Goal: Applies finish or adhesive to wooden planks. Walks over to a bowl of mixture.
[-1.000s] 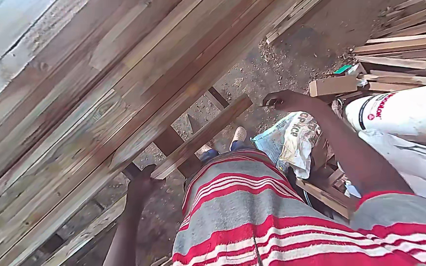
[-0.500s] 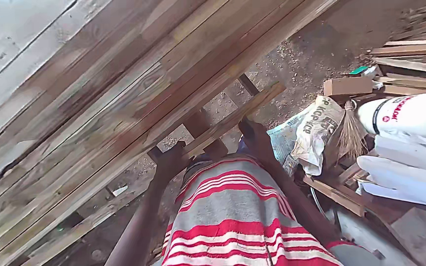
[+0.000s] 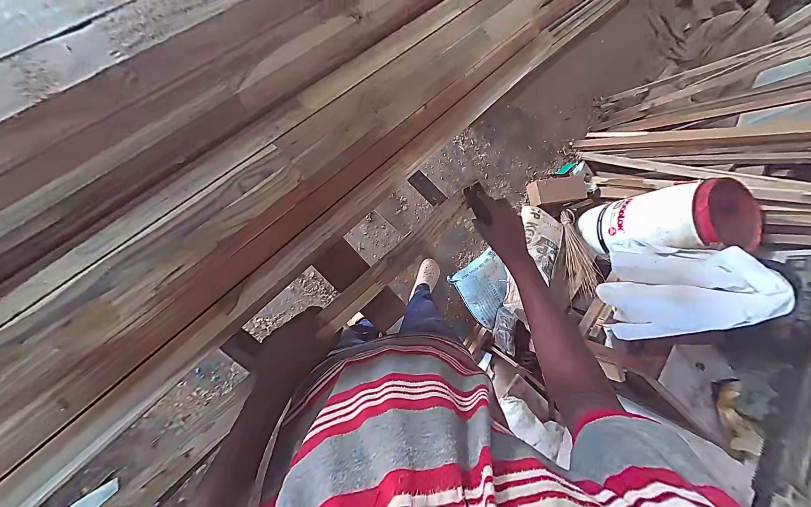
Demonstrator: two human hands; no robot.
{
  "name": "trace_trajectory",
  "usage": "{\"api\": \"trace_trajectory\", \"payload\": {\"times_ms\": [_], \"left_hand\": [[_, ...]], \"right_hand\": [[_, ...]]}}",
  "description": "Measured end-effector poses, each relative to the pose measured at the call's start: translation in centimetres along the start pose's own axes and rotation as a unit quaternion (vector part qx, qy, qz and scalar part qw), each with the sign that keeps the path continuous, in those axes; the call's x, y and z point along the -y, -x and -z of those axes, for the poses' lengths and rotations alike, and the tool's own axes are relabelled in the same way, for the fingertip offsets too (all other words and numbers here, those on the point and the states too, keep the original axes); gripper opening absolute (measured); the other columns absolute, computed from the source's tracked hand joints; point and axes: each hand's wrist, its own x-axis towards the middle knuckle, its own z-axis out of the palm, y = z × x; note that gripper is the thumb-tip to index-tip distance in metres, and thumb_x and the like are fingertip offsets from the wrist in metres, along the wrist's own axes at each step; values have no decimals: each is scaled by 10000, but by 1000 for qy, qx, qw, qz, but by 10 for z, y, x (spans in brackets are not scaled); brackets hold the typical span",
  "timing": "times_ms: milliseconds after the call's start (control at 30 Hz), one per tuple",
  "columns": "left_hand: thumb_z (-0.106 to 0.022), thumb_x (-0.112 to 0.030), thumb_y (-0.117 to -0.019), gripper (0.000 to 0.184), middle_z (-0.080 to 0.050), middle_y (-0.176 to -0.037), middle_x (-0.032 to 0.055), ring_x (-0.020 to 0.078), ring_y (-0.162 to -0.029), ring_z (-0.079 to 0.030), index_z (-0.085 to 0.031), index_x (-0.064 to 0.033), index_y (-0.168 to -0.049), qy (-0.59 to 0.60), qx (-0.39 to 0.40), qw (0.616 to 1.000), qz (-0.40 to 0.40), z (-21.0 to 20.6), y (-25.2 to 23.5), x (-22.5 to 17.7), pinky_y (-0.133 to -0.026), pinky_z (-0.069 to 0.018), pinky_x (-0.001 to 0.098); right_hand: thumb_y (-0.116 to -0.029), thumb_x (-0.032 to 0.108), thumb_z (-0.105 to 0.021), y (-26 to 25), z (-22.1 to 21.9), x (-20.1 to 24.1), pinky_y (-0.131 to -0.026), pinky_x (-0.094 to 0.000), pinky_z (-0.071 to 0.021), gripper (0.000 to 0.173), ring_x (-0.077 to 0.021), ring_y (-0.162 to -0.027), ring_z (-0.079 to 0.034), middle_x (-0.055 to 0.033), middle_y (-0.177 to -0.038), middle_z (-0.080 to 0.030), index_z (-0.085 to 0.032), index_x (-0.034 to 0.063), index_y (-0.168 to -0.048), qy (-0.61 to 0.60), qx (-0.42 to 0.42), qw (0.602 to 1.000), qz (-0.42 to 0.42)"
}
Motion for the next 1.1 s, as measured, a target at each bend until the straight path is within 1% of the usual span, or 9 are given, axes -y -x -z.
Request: {"api": "trace_trajectory", "payload": {"times_ms": [100,200,267,400,533,600,867,967,1100], "left_hand": [[-732,-452,-893,541,-719,-1058,242,463,-973,-706,-656,-47,-1245,-10,-13,1000,10,-4,3,-2,-778,-532,687],[-728,-421,-880,504,-724,-1038,227,455,-921,-718,-665,-47,-1212,-35,-54,998,18,-12,6,-6,-724,-545,671],[-743,-390,-854,473,-723,-1009,223,444,-881,-723,-674,-33,-1156,-55,-101,993,14,-18,11,-9,-688,-552,649],[-788,-324,-829,427,-718,-963,237,460,-856,-721,-685,-1,-1088,-65,-175,982,-9,-25,19,-15,-669,-556,640],[-799,-301,-804,412,-715,-939,242,463,-836,-717,-689,0,-1062,-79,-195,978,-8,-27,20,-18,-655,-550,633],[-806,-289,-799,434,-714,-962,257,475,-859,-715,-684,14,-1084,-75,-194,978,-8,-27,22,-18,-681,-548,644],[-775,-311,-824,474,-714,-992,264,493,-868,-712,-669,13,-1153,-43,-170,984,-20,-22,18,-13,-683,-546,669],[-752,-379,-877,547,-713,-1072,273,506,-944,-703,-649,-2,-1260,-21,-99,995,-3,-13,15,-9,-754,-533,700],[-725,-411,-901,510,-718,-1012,265,501,-916,-706,-657,-28,-1231,1,-72,997,-13,-5,11,-6,-733,-529,699]], "right_hand": [[-950,274,-741,20,-1,14,-857,-620,-545,652,-461,-1051,-658,-278,-1295,-604,-489,145,-1538,41,60,997,-29],[-953,314,-727,35,24,27,-879,-611,-532,514,-419,-1060,-669,-237,-1176,-679,-618,129,-1420,51,112,991,-54],[-961,343,-719,29,35,26,-859,-637,-533,435,-423,-1019,-689,-225,-1081,-720,-680,94,-1316,28,89,993,-69],[-996,349,-657,-1,35,26,-848,-620,-534,463,-418,-975,-700,-227,-1041,-721,-625,76,-1369,-36,36,994,-99],[-1004,323,-657,17,16,42,-826,-614,-548,412,-422,-955,-701,-238,-1015,-710,-638,23,-1285,-67,48,992,-91],[-1014,332,-656,38,12,54,-833,-615,-547,447,-434,-974,-691,-258,-1051,-700,-626,7,-1319,-66,72,991,-92],[-1005,409,-632,92,-6,82,-905,-515,-543,485,-346,-1058,-677,-187,-1154,-677,-605,99,-1377,-14,189,980,-64],[-960,328,-710,108,-41,75,-881,-512,-570,516,-351,-1025,-695,-212,-1233,-664,-591,74,-1394,-84,107,990,22],[-863,156,-820,104,-121,62,-836,-529,-609,602,-415,-1051,-700,-273,-1241,-651,-597,14,-1404,-134,-89,971,177]]}}
